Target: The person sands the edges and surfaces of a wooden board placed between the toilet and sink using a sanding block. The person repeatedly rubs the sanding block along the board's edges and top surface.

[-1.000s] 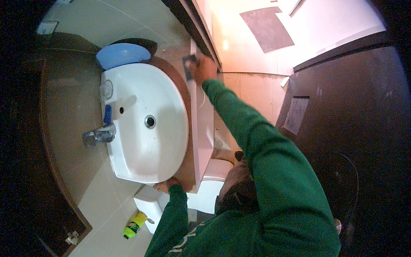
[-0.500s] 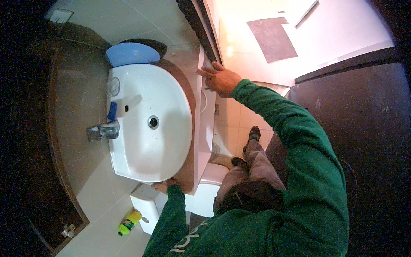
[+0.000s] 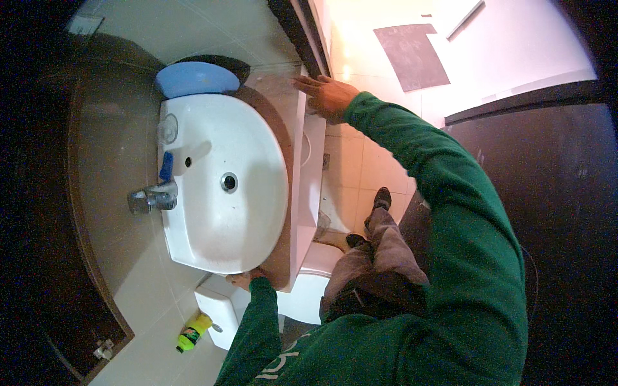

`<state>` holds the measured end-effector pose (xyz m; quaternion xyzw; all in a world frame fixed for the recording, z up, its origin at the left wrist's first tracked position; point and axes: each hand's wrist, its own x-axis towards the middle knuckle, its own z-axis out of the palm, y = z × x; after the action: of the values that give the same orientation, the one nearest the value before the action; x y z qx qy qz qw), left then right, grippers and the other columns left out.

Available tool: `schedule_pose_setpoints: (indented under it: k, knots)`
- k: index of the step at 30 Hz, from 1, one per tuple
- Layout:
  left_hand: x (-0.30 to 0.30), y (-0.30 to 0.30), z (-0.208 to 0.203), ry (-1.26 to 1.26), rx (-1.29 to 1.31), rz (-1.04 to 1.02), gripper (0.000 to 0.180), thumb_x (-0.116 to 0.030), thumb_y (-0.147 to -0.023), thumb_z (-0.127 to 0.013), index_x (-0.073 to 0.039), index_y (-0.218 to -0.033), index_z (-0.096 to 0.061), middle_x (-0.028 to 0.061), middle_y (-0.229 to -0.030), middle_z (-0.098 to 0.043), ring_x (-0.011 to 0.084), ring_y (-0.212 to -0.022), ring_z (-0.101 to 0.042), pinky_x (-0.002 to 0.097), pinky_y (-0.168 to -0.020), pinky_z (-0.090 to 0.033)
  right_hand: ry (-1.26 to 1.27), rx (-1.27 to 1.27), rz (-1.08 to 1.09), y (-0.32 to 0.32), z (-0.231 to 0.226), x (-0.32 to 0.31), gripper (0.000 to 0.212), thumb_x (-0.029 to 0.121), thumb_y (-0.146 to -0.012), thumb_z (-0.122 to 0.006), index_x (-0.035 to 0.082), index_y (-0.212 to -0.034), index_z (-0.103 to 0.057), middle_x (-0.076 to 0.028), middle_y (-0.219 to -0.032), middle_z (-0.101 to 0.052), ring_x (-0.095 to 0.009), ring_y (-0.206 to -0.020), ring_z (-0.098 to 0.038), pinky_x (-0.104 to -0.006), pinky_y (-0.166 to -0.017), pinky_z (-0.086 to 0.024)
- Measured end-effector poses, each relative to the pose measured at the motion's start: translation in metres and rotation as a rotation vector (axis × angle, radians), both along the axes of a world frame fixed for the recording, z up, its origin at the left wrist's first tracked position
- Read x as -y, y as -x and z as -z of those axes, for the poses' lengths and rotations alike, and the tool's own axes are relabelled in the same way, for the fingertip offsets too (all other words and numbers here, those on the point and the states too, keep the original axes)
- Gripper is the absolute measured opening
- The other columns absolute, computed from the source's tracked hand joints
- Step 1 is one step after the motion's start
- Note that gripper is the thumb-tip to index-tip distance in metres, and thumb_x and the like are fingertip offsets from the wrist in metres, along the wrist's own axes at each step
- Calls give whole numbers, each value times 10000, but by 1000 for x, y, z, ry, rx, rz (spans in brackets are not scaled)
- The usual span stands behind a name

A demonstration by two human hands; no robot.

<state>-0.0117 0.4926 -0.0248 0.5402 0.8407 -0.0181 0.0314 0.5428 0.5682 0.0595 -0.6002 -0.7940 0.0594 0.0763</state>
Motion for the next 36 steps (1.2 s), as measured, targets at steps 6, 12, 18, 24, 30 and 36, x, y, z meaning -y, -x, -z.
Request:
schedule_pose_setpoints:
  k: [6,12,18,24,30,36]
  knots:
    - [7,58,55,-116,28,120,690,-415,-835,-606,2,-1299,-311,217,-1200,-463,348,-1206,-454,438,-986,-424,421,-141,315,16,6,41,151,144,-799,-629,11,-867,-646,-211,-1421,-419,-350,-1092,-601,-457,-853,-531]
    - [-3,-19,-23,53,-169,93,644,-474,-852,-566,29,-1233,-439,172,-1120,-500,388,-1124,-462,435,-930,-445,-48,-131,248,10,-3,4,223,217,-848,-662,3,-908,-673,-156,-1459,-404,-291,-1288,-444,-421,-1022,-421]
    - [-2,-22,-23,-163,203,-131,714,-451,-789,-698,18,-1198,-347,251,-1156,-478,410,-1066,-530,490,-915,-490,33,138,174,-11,18,-4,228,222,-817,-662,62,-978,-685,-131,-1363,-497,-259,-1350,-348,-464,-1114,-292]
    - [2,21,4,-19,160,-71,890,-433,-752,-742,35,-1344,-269,246,-1205,-454,384,-1176,-464,476,-937,-474,178,-831,810,19,-4,24,283,274,-877,-623,19,-997,-608,-157,-732,-645,-321,-694,-653,-438,-678,-509]
    - [4,21,15,-43,-282,222,737,-398,-751,-743,34,-1213,-364,207,-1203,-466,378,-1159,-480,485,-939,-460,193,-1492,1118,80,20,1,415,411,-961,-520,11,-879,-594,-76,-697,-577,-174,-598,-566,-321,-574,-495]
    - [5,10,7,-96,-70,48,725,-390,-753,-742,33,-1202,-361,208,-1196,-465,378,-1150,-483,481,-935,-463,-203,-928,1305,77,43,-47,435,406,-915,-527,-13,-834,-608,-260,-821,-623,-421,-793,-611,-482,-742,-484]
